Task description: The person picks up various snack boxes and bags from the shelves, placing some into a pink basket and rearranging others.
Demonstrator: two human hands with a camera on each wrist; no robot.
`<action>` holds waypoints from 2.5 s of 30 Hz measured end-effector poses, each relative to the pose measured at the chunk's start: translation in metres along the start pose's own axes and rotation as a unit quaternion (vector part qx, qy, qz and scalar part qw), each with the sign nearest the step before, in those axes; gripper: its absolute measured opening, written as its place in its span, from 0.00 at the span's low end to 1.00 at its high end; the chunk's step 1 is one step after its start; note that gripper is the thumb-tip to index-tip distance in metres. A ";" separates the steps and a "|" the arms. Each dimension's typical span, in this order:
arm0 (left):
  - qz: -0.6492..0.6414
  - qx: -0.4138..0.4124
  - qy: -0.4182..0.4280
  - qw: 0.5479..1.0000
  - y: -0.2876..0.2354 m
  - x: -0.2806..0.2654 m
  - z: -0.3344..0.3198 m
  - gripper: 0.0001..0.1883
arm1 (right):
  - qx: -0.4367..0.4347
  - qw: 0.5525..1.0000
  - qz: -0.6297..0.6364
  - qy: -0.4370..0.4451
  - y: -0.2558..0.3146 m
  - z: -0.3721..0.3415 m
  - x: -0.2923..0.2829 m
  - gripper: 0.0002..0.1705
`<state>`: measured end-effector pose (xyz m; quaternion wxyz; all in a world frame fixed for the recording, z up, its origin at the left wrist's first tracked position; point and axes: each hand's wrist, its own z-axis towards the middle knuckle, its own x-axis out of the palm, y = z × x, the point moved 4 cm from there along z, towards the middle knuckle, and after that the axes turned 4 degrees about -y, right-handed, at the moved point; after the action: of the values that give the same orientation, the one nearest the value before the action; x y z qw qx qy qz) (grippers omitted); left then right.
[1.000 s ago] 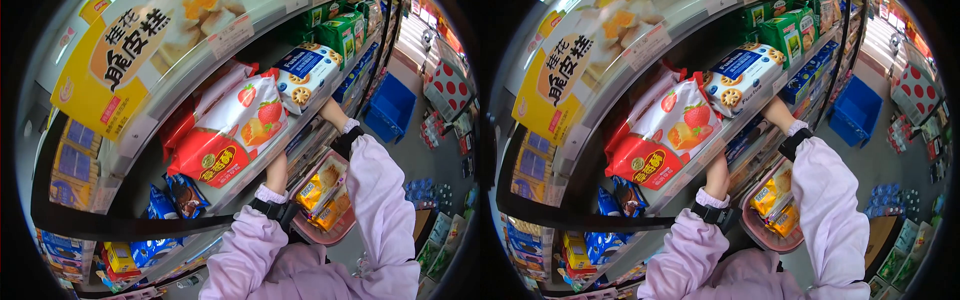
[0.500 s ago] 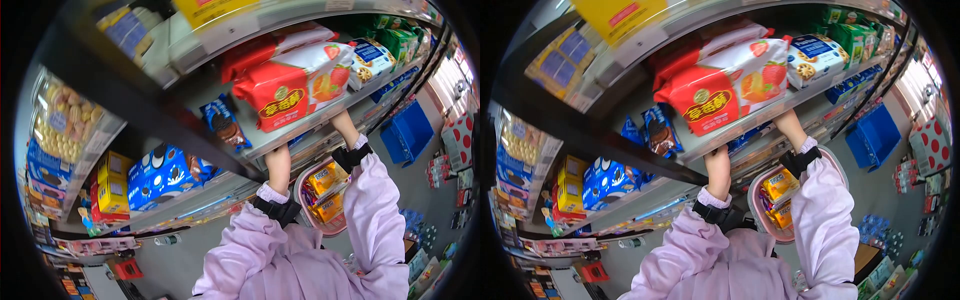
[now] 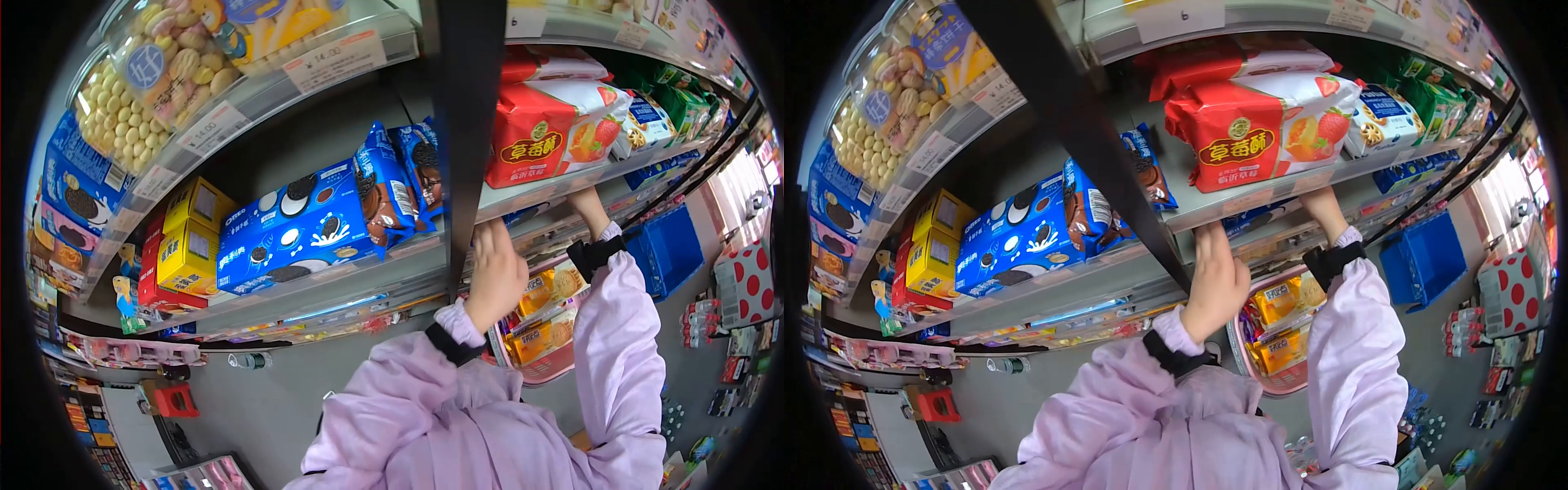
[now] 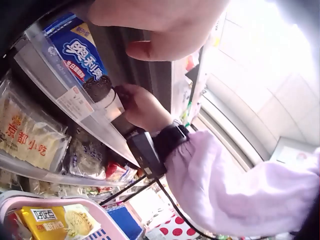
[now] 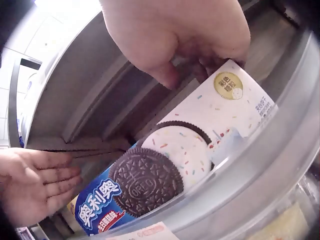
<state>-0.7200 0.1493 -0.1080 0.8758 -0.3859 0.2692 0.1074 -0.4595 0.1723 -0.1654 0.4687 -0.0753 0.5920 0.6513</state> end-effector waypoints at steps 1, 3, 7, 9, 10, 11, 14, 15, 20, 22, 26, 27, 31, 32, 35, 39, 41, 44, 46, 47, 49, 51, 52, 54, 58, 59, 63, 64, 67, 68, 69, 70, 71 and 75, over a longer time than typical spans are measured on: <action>-0.044 0.031 0.057 0.997 -0.007 -0.008 -0.006 0.28 | 0.012 0.999 -0.030 0.024 -0.009 0.003 0.000 0.18; -0.129 0.092 0.169 0.973 -0.010 -0.041 -0.018 0.26 | 0.091 0.994 0.059 0.020 -0.012 0.000 -0.004 0.19; -0.193 -0.182 0.273 0.925 0.066 -0.102 -0.035 0.11 | 0.102 0.969 0.222 -0.024 -0.032 -0.003 0.002 0.17; -0.216 -0.271 0.192 0.918 0.108 -0.108 -0.037 0.12 | 0.089 0.966 0.239 -0.038 -0.040 -0.003 0.006 0.12; -0.236 -0.259 0.157 0.923 0.131 -0.102 -0.039 0.12 | 0.083 0.947 0.309 -0.016 -0.066 0.002 0.010 0.15; -0.222 -0.252 0.162 0.928 0.144 -0.093 -0.039 0.13 | 0.074 0.923 0.377 0.006 -0.108 0.011 0.018 0.18; -0.043 -0.162 0.182 0.969 0.158 -0.058 -0.028 0.15 | 0.104 0.884 0.455 -0.018 -0.078 0.011 0.021 0.08; -0.020 -0.147 0.171 0.974 0.160 -0.050 -0.028 0.15 | 0.129 0.848 0.513 -0.037 -0.086 0.012 0.024 0.09; -0.068 -0.168 0.113 0.977 0.167 -0.019 -0.013 0.14 | 0.142 0.822 0.551 0.010 -0.116 0.008 0.030 0.09; -0.101 -0.184 0.084 0.974 0.169 -0.010 -0.007 0.14 | 0.134 0.825 0.546 0.048 -0.117 0.010 0.033 0.09; -0.177 -0.221 0.035 0.958 0.177 -0.002 -0.002 0.14 | 0.120 0.828 0.536 0.113 -0.111 0.013 0.045 0.09; -0.192 -0.234 0.020 0.953 0.181 -0.005 -0.004 0.14 | 0.117 0.828 0.533 0.129 -0.110 0.014 0.046 0.09; -0.269 -0.274 -0.039 0.923 0.203 -0.022 -0.016 0.14 | 0.108 0.823 0.525 0.188 -0.102 0.007 0.063 0.09; -0.283 -0.286 -0.055 0.914 0.210 -0.030 -0.022 0.14 | 0.106 0.820 0.523 0.205 -0.099 0.005 0.069 0.09; -0.302 -0.316 -0.098 0.894 0.231 -0.063 -0.048 0.14 | 0.095 0.809 0.523 0.251 -0.086 0.000 0.091 0.09; -0.328 -0.347 -0.138 0.868 0.254 -0.109 -0.067 0.14 | 0.085 0.794 0.518 0.307 -0.054 0.000 0.119 0.11; -0.343 -0.358 -0.150 0.855 0.260 -0.126 -0.069 0.14 | 0.090 0.794 0.508 0.323 -0.035 0.002 0.138 0.12; -0.362 -0.375 -0.160 0.838 0.265 -0.150 -0.076 0.14 | 0.093 0.792 0.496 0.343 -0.010 0.002 0.153 0.12; -0.382 -0.386 -0.158 0.825 0.267 -0.161 -0.079 0.14 | 0.097 0.794 0.487 0.350 0.003 0.000 0.154 0.13; -0.391 -0.394 -0.155 0.817 0.268 -0.167 -0.081 0.14 | 0.099 0.794 0.482 0.355 0.009 -0.001 0.155 0.13; -0.409 -0.405 -0.147 0.804 0.269 -0.178 -0.083 0.14 | 0.102 0.797 0.474 0.361 0.018 -0.007 0.154 0.14; -0.425 -0.415 -0.138 0.792 0.270 -0.186 -0.086 0.14 | 0.105 0.799 0.467 0.364 0.025 -0.011 0.152 0.14; -0.430 -0.420 -0.134 0.788 0.269 -0.191 -0.087 0.14 | 0.107 0.800 0.464 0.366 0.028 -0.013 0.152 0.14; -0.436 -0.428 -0.127 0.781 0.268 -0.198 -0.088 0.14 | 0.112 0.801 0.456 0.371 0.033 -0.018 0.155 0.15; -0.445 -0.438 -0.116 0.772 0.273 -0.206 -0.090 0.14 | 0.111 0.805 0.443 0.378 0.042 -0.021 0.153 0.16; -0.446 -0.441 -0.116 0.770 0.274 -0.207 -0.089 0.14 | 0.112 0.806 0.439 0.381 0.046 -0.022 0.155 0.16; -0.462 -0.428 -0.089 0.772 0.277 -0.209 -0.087 0.13 | 0.113 0.813 0.419 0.389 0.059 -0.025 0.147 0.17; -0.484 -0.405 -0.072 0.772 0.289 -0.208 -0.092 0.13 | 0.115 0.815 0.410 0.394 0.063 -0.027 0.141 0.18; -0.466 -0.437 -0.087 0.764 0.316 -0.204 -0.099 0.13 | 0.124 0.844 0.344 0.393 0.080 -0.041 0.109 0.18; -0.472 -0.448 -0.120 0.750 0.313 -0.203 -0.097 0.14 | 0.125 0.880 0.284 0.359 0.091 -0.048 0.095 0.19; -0.459 -0.459 -0.125 0.751 0.309 -0.204 -0.094 0.14 | 0.143 0.944 0.137 0.266 0.099 -0.053 0.079 0.18; -0.446 -0.469 -0.125 0.752 0.302 -0.208 -0.092 0.13 | 0.074 0.931 0.212 0.287 0.114 -0.065 0.063 0.18; -0.432 -0.479 -0.121 0.755 0.294 -0.212 -0.091 0.13 | 0.094 0.936 0.208 0.266 0.124 -0.080 0.048 0.17; -0.431 -0.411 -0.037 0.802 0.289 -0.223 -0.081 0.14 | 0.063 0.926 0.189 0.319 0.161 -0.153 0.029 0.15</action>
<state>-1.0513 0.2906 -0.2079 0.6005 -0.7816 -0.0272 -0.1666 -0.6583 0.0813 -0.1158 0.1266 -0.1360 0.7533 0.6309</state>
